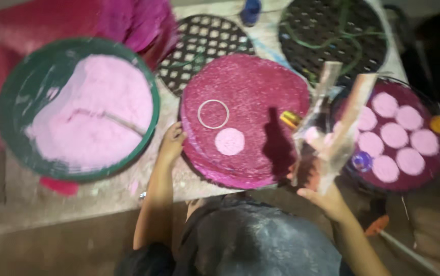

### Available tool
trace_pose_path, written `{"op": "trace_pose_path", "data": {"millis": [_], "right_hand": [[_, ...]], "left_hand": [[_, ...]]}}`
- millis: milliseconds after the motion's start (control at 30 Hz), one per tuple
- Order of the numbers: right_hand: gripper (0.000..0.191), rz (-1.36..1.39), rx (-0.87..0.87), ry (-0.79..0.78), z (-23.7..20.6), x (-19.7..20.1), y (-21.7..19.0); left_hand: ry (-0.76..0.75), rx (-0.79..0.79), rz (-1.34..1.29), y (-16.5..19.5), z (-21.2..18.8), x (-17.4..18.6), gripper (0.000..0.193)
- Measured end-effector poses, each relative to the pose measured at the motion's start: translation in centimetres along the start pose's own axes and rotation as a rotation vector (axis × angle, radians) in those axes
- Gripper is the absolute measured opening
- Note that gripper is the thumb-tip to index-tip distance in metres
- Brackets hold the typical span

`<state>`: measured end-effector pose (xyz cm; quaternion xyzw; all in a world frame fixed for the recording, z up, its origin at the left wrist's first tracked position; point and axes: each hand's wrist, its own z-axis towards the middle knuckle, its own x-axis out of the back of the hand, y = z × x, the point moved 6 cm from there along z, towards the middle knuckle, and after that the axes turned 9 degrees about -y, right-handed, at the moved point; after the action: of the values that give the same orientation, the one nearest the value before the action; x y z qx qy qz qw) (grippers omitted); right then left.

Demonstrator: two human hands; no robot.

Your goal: The person scoops pink dough from a green bowl and uses a metal ring mold and a wooden mallet to press it into round shapes on a pink mat. The person repeatedly fills the mold, taps it with the mallet, and places the formed rounds onto a tray.

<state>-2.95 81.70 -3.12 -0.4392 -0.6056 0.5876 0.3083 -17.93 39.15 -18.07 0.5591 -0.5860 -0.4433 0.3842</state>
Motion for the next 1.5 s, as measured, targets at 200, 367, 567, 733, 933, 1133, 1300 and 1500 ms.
{"op": "trace_pose_path", "data": {"millis": [200, 367, 567, 733, 933, 1133, 1300, 1500], "right_hand": [[0.078, 0.097, -0.003, -0.063, 1.9, 1.9, 0.1], [0.077, 0.124, -0.004, -0.118, 4.0, -0.6, -0.3], [0.082, 0.038, -0.052, -0.167, 5.4, -3.7, -1.2], [0.080, -0.080, -0.148, -0.275, 6.2, -4.9, -1.5], [0.083, 0.308, -0.746, -0.507, 6.7, -8.0, 1.3], [0.073, 0.078, -0.937, -0.340, 11.4, -4.1, -2.3], [0.080, -0.318, -0.889, -0.448, 16.7, -2.8, -5.9], [0.092, -0.575, -0.815, -0.446, 20.3, -6.6, -6.5]], "left_hand": [[0.372, -0.299, 0.537, 5.5, -10.8, -5.2, 0.076], [0.143, -0.467, 1.050, 10.9, -11.8, -8.9, 0.043], [0.002, -0.450, 1.107, 10.8, -10.6, -8.7, 0.032], [-0.116, -0.504, 1.031, 11.8, -10.0, -7.3, 0.072], [-0.874, -0.352, -1.174, 17.5, -5.1, -6.9, 0.087], [-0.871, -0.580, -1.245, 21.1, -2.9, -7.4, 0.051], [-0.702, -0.627, -1.404, 19.9, 1.7, -6.3, 0.025], [-0.711, -0.705, -1.489, 18.3, 3.5, -3.1, 0.018]]}}
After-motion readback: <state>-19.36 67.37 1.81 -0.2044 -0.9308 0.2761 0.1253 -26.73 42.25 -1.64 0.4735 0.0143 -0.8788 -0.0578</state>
